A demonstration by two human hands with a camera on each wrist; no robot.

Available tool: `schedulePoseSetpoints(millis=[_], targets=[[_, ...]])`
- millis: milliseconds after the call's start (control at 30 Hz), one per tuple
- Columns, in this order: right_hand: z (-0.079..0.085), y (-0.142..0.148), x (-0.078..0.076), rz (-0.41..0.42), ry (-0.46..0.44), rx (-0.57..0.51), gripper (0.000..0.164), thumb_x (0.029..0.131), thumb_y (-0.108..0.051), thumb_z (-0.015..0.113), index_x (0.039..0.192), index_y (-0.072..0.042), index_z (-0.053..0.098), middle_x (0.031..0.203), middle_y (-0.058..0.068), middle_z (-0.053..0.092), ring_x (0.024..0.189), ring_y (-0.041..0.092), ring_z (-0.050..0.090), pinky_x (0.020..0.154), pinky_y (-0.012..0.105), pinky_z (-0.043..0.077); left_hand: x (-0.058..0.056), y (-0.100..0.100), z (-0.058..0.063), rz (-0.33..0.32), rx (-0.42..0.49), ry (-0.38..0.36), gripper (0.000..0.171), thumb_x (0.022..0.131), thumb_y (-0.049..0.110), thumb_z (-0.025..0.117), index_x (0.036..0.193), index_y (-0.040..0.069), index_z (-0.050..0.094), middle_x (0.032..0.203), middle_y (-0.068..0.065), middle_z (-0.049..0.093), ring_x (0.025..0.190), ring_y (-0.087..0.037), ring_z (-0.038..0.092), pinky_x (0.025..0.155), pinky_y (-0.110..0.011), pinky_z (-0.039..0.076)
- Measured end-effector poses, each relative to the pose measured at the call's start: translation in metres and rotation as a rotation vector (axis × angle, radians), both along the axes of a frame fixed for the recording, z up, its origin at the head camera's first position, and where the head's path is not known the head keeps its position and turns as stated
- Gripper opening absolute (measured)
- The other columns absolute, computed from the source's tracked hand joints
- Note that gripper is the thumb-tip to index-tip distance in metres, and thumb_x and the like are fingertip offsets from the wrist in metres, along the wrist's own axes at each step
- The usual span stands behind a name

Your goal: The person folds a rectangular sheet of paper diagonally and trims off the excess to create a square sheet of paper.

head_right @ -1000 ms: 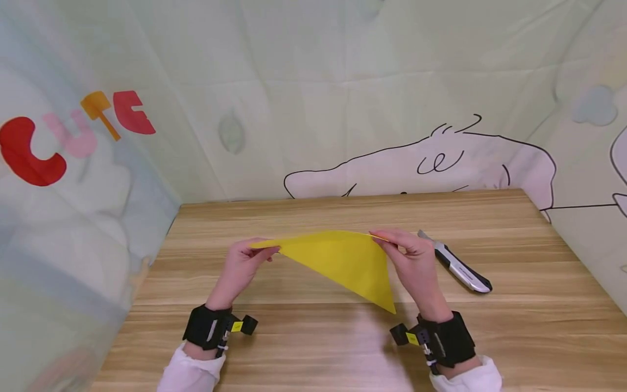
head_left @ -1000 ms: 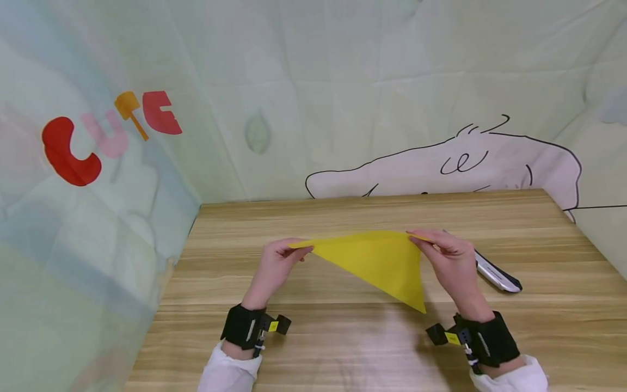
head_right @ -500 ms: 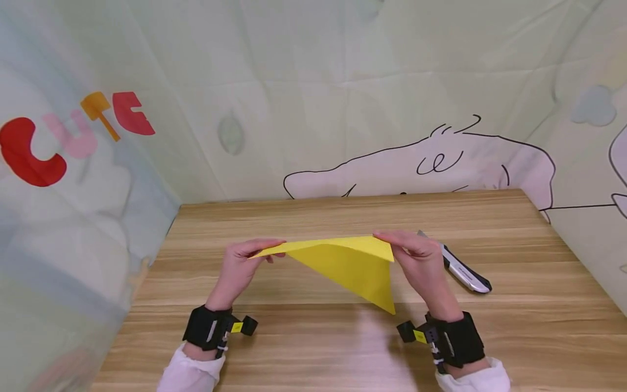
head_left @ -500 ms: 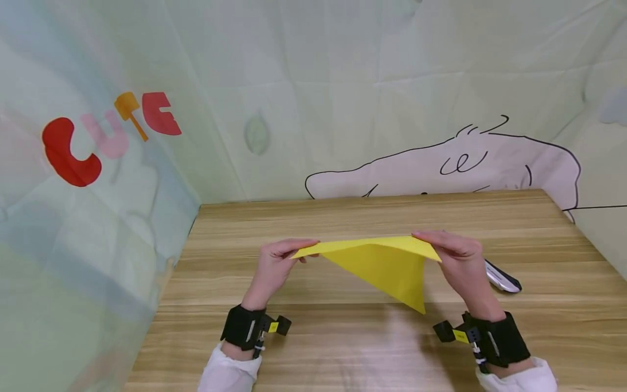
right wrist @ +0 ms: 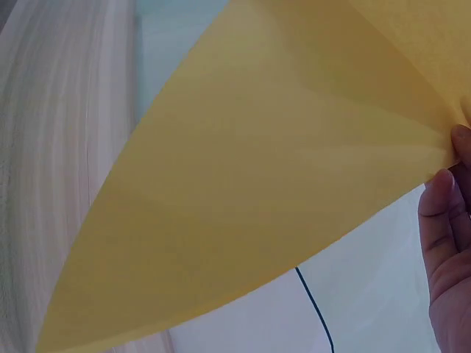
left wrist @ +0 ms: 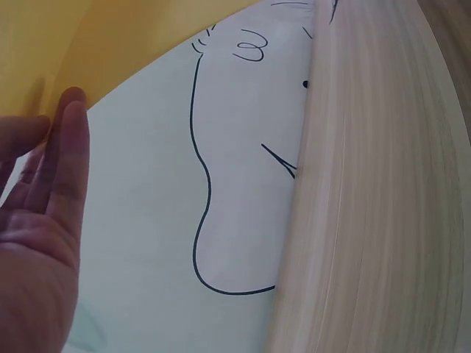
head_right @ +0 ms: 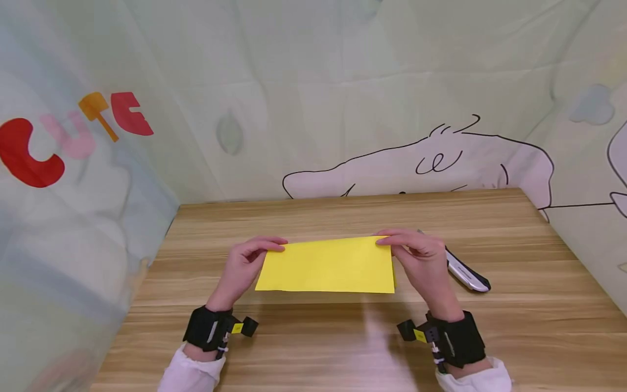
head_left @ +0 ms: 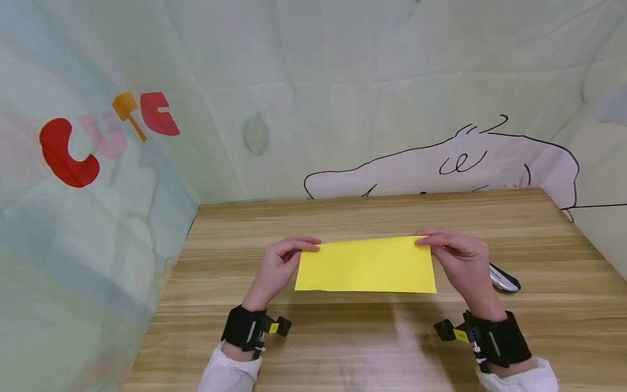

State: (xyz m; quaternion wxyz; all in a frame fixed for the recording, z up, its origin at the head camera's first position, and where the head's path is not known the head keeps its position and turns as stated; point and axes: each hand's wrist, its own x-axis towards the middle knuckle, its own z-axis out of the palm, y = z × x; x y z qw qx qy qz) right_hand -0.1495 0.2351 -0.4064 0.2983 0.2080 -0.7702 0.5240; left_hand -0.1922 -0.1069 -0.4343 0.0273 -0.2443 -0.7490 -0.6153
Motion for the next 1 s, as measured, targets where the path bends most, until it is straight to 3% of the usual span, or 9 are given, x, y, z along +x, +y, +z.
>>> schedulePoseSetpoints(millis=[100,233,367,467,600,700,767,867,1000], targets=[[0.0,-0.003,0.0,0.001,0.029,-0.004,0.028,0.078,0.029,0.063,0.085,0.006,0.077,0.101,-0.017,0.075,0.095,-0.001,0.071,0.07,0.005,0.049,0.001,0.0,0.002,-0.013,-0.017,-0.018,0.029,0.098,-0.004,0.051,0.098,0.005,0.078,0.119,-0.009,0.073,0.117,-0.019,0.066,0.096,-0.021,0.053],[0.0,-0.008,-0.001,0.04,0.099,0.062,0.03,0.076,0.026,0.066,0.086,0.001,0.078,0.101,-0.011,0.077,0.097,-0.002,0.071,0.068,0.006,0.046,0.004,0.005,0.001,0.016,-0.172,-0.011,0.009,0.096,0.015,0.067,0.099,0.012,0.074,0.116,-0.003,0.071,0.108,-0.02,0.064,0.089,-0.026,0.053],[0.0,-0.016,0.0,0.08,0.234,0.199,0.014,0.092,-0.005,0.066,0.088,-0.004,0.079,0.095,0.007,0.079,0.097,-0.001,0.071,0.075,0.004,0.047,0.008,0.015,-0.001,0.049,-0.455,0.047,0.038,0.089,0.042,0.074,0.116,0.017,0.064,0.12,0.003,0.065,0.11,-0.018,0.06,0.093,-0.034,0.052],[0.002,-0.027,0.003,0.073,0.35,0.326,0.03,0.098,-0.027,0.058,0.088,-0.007,0.079,0.089,0.011,0.078,0.089,0.006,0.072,0.082,0.004,0.049,0.011,0.022,-0.003,0.019,-0.574,0.121,0.053,0.089,0.049,0.072,0.132,0.019,0.059,0.131,0.005,0.063,0.124,-0.017,0.058,0.106,-0.038,0.049],[0.003,-0.043,0.007,0.105,0.442,0.424,0.033,0.102,-0.027,0.054,0.088,-0.01,0.078,0.089,0.006,0.078,0.079,0.018,0.073,0.089,0.014,0.054,0.013,0.03,-0.005,-0.108,-0.524,0.207,0.051,0.092,0.043,0.069,0.139,0.026,0.058,0.139,0.008,0.06,0.132,-0.012,0.054,0.112,-0.036,0.045],[0.002,-0.053,0.01,0.139,0.471,0.446,0.033,0.104,-0.025,0.052,0.088,-0.012,0.078,0.09,0.004,0.078,0.077,0.018,0.073,0.086,0.019,0.057,0.015,0.035,-0.006,-0.203,-0.474,0.222,0.048,0.094,0.042,0.065,0.141,0.032,0.056,0.138,0.011,0.06,0.131,-0.009,0.053,0.115,-0.036,0.043],[0.001,-0.058,0.012,0.148,0.483,0.449,0.034,0.104,-0.024,0.051,0.087,-0.012,0.078,0.089,0.004,0.078,0.076,0.018,0.073,0.084,0.021,0.058,0.016,0.037,-0.007,-0.231,-0.48,0.221,0.05,0.096,0.044,0.062,0.144,0.034,0.052,0.14,0.01,0.058,0.129,-0.01,0.054,0.112,-0.037,0.045],[0.001,-0.062,0.014,0.162,0.493,0.443,0.033,0.104,-0.023,0.051,0.087,-0.011,0.077,0.089,0.004,0.078,0.076,0.018,0.073,0.08,0.022,0.059,0.018,0.039,-0.009,-0.193,-0.554,0.218,0.055,0.095,0.052,0.06,0.147,0.036,0.047,0.143,0.007,0.056,0.124,-0.011,0.057,0.106,-0.035,0.049],[0.002,-0.064,0.016,0.181,0.482,0.439,0.031,0.104,-0.023,0.052,0.088,-0.01,0.077,0.091,0.004,0.077,0.077,0.018,0.072,0.077,0.022,0.059,0.019,0.038,-0.011,-0.101,-0.664,0.194,0.062,0.091,0.061,0.062,0.145,0.033,0.051,0.134,0.006,0.063,0.103,-0.009,0.061,0.084,-0.025,0.053]])
